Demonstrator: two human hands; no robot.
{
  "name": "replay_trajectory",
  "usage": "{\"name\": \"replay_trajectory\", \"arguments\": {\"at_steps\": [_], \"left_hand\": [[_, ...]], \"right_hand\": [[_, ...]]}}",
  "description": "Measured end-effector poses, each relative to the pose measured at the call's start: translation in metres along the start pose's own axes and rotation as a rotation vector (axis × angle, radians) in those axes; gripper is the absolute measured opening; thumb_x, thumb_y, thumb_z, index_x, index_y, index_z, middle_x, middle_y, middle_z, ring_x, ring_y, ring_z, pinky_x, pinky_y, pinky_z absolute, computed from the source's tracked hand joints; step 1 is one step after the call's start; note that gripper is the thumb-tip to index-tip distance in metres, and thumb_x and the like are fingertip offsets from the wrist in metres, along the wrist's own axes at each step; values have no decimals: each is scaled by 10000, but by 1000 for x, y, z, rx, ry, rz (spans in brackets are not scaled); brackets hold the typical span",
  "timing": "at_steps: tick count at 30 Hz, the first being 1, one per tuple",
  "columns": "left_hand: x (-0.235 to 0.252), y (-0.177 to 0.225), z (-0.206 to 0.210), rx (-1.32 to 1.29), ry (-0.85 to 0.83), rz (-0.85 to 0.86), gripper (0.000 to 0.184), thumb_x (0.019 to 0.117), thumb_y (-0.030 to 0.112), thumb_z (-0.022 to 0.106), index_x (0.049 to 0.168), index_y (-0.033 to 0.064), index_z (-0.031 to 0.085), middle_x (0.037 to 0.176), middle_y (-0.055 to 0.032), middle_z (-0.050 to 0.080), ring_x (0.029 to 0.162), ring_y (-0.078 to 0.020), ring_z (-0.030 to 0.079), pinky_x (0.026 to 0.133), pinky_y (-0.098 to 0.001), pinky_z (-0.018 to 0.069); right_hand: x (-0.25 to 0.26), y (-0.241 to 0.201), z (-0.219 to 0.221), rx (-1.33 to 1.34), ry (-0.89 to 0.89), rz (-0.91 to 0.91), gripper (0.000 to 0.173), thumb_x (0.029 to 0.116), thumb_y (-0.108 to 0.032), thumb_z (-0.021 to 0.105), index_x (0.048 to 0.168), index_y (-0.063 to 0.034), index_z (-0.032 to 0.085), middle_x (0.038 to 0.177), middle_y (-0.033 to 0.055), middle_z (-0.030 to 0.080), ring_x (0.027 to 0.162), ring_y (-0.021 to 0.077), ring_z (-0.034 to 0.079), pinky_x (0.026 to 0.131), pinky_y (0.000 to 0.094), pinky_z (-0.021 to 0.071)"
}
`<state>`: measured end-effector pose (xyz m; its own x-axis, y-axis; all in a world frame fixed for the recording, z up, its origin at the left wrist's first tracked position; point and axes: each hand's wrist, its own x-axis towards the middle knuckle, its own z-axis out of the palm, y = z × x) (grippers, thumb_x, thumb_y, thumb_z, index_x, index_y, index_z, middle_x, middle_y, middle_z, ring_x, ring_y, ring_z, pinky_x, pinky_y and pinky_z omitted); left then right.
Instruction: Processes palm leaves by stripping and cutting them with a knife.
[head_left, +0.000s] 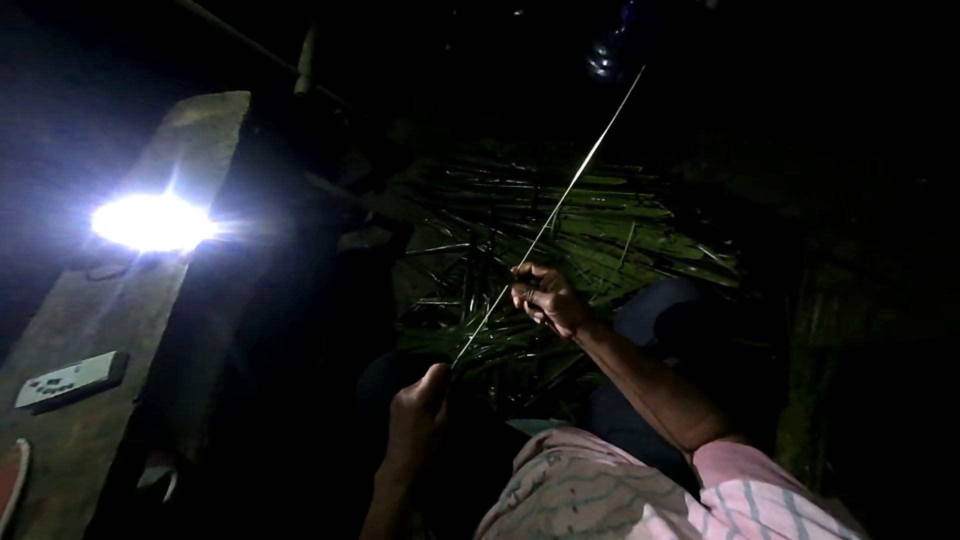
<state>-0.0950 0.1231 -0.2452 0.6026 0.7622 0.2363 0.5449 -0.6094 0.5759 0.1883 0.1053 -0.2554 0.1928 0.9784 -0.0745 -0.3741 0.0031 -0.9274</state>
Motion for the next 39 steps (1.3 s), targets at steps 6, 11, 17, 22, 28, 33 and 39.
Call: {"name": "replay_trajectory", "arguments": {"at_steps": [6, 11, 17, 22, 28, 33, 39], "left_hand": [[-19, -14, -14, 123, 58, 42, 279, 983, 255, 572, 1052, 39, 734, 773, -76, 708, 625, -178, 669, 579, -387, 576], [-30, -22, -35, 249, 136, 7, 278, 972, 210, 569, 1041, 8, 748, 873, -118, 750, 728, -234, 730, 657, -430, 609], [-41, -11, -68, 228, 188, -186, 277, 969, 141, 604, 1079, -77, 735, 985, -233, 741, 889, -362, 730, 838, -519, 571], [-64, -65, -78, 234, 325, -195, 257, 980, 115, 572, 1049, -70, 737, 1033, -231, 736, 965, -360, 706, 910, -466, 549], [-40, -70, -79, -166, 722, -265, 269, 1035, 100, 552, 1135, -126, 656, 1129, -85, 632, 1062, 10, 575, 960, -151, 475], [45, -10, -26, -529, 678, -189, 198, 1021, 76, 545, 1111, -42, 676, 991, 41, 681, 871, 8, 646, 799, -201, 571], [105, 6, 77, -956, 512, -174, 165, 969, 3, 574, 1100, -32, 669, 860, -43, 727, 735, -115, 697, 696, -300, 612]], "right_hand": [[7, -17, -26, 61, 151, -103, 184, 1018, -43, 541, 1184, -55, 620, 744, 22, 612, 445, 21, 426, 409, 151, 385], [10, -28, -50, 79, 251, -172, 176, 1032, -48, 508, 1169, -65, 617, 757, 19, 613, 425, 16, 414, 382, 146, 377], [14, -39, -75, 131, 323, -244, 183, 1062, -71, 441, 1153, -88, 599, 745, -9, 589, 421, 11, 408, 378, 142, 378], [17, -42, -89, 144, 405, -268, 172, 1078, -95, 424, 1160, -104, 576, 769, -28, 587, 431, 0, 404, 388, 132, 376], [19, -41, -106, 180, 496, -330, 153, 1091, -121, 407, 1148, -148, 546, 787, -49, 582, 433, 1, 400, 382, 136, 378], [6, -9, -46, 34, 63, -118, 298, 988, -147, 524, 1277, -149, 595, 694, -27, 594, 440, 39, 463, 417, 199, 443], [-6, 18, 12, -53, -163, 167, 455, 1021, -162, 578, 1465, -96, 503, 936, -8, 670, 629, 22, 543, 512, 175, 439]]}}
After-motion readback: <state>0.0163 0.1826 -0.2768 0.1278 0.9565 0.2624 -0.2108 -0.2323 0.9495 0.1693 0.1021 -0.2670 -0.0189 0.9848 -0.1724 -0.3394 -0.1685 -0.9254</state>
